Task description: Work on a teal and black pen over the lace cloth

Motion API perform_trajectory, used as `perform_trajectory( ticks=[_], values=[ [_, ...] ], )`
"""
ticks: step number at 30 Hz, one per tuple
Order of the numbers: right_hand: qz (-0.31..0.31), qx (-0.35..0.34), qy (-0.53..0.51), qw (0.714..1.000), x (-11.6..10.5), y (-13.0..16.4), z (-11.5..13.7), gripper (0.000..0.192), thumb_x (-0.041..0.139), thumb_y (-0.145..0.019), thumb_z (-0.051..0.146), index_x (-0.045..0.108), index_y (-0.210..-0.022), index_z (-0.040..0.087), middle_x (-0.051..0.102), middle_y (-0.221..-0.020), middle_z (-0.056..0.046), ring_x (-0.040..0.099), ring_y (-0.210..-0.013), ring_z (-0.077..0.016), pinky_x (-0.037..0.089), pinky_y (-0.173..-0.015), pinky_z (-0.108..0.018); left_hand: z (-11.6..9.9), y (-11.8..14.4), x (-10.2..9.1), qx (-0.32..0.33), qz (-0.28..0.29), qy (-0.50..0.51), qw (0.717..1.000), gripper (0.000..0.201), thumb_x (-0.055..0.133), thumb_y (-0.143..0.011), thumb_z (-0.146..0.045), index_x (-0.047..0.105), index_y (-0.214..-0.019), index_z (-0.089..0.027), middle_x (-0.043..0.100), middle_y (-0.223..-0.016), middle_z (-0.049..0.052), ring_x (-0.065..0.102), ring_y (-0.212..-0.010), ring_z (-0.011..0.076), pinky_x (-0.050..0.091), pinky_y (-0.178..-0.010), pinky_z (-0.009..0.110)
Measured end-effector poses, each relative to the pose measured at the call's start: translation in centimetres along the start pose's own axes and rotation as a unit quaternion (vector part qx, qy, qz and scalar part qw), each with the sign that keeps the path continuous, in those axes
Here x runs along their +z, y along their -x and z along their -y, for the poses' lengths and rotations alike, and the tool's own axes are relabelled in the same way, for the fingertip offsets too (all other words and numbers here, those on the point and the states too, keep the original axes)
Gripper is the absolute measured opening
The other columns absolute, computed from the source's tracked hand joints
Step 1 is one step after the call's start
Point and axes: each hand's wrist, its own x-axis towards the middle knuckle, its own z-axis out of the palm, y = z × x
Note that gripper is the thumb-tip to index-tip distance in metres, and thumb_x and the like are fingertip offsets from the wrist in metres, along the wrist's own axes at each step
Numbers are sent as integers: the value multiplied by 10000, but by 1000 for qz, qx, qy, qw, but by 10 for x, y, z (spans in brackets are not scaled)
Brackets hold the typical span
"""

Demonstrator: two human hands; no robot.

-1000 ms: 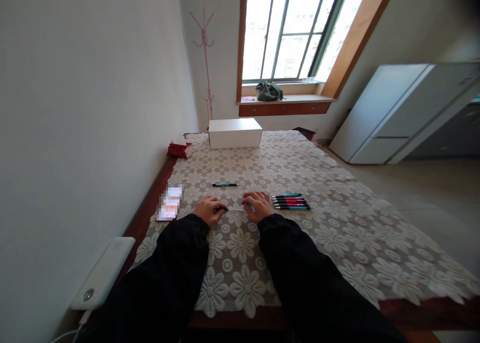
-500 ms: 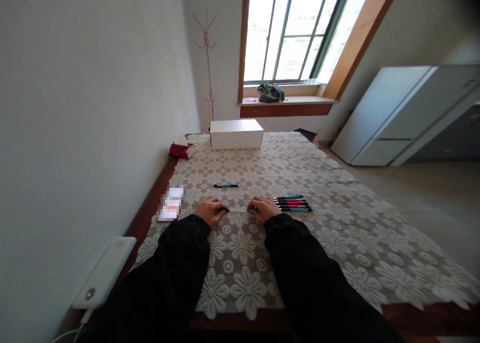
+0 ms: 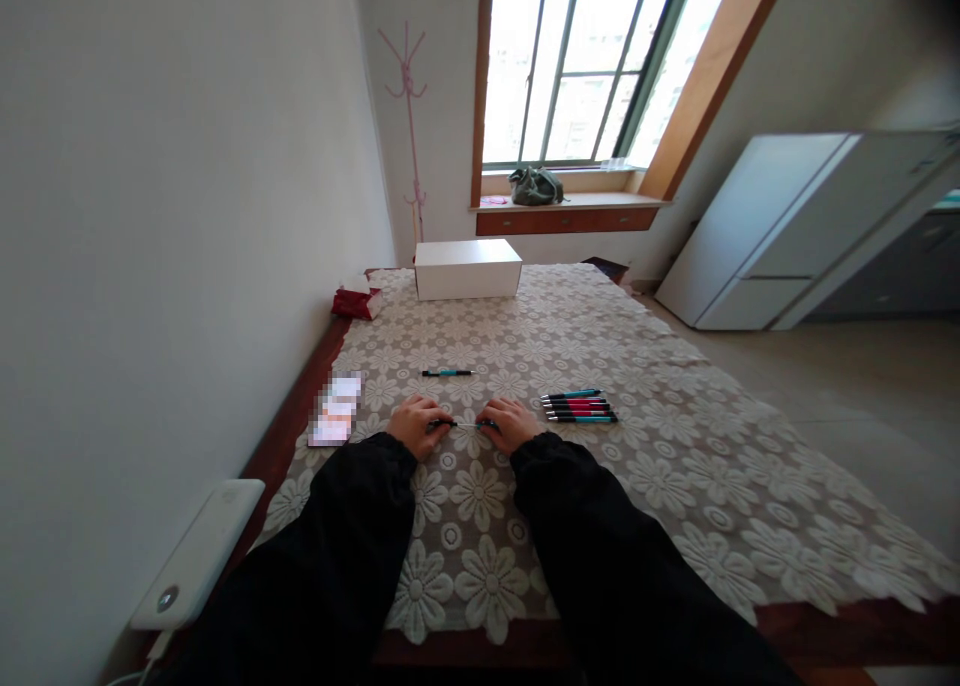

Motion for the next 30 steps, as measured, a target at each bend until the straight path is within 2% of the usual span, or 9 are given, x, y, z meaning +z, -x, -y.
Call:
perform_trajectory(
  ticks=[10, 17, 24, 30],
  values=[
    [-27, -23, -16, 999, 15, -3, 18, 118, 628, -915, 238, 681, -1021, 238, 653, -1008, -51, 560, -1012, -220, 421, -890, -358, -12, -1, 6, 12, 31, 7, 999, 203, 620, -886, -346, 762, -1015, -279, 710, -1028, 42, 598, -982, 213, 483, -915, 357],
    [-21, -29, -18, 999, 4, 1, 9, 211, 721, -839, 304, 652, -1025, 232, 642, -1003, -48, 551, -983, -231, 414, -878, -366, -19, 0, -5, -8, 29, -5, 1000, 245, 660, -833, -374, 748, -1027, -253, 705, -1034, 56, 593, -1012, 239, 477, -923, 381],
    [-11, -25, -9, 1000, 5, -1, 9, 31, 656, -875, 221, 632, -894, 214, 629, -941, -42, 558, -962, -212, 414, -839, -331, -19, 0, -5, -10, 21, -12, 1000, 173, 640, -820, -310, 758, -932, -247, 700, -989, 58, 594, -1001, 239, 481, -919, 379],
    [-13, -18, -5, 1000, 8, -2, 12, 39, 627, -883, 183, 633, -891, 221, 634, -955, -45, 558, -965, -212, 417, -851, -335, -19, 1, -4, 0, 14, 5, 1000, 150, 647, -819, -291, 754, -914, -245, 701, -983, 56, 598, -989, 232, 483, -924, 371]
  ],
)
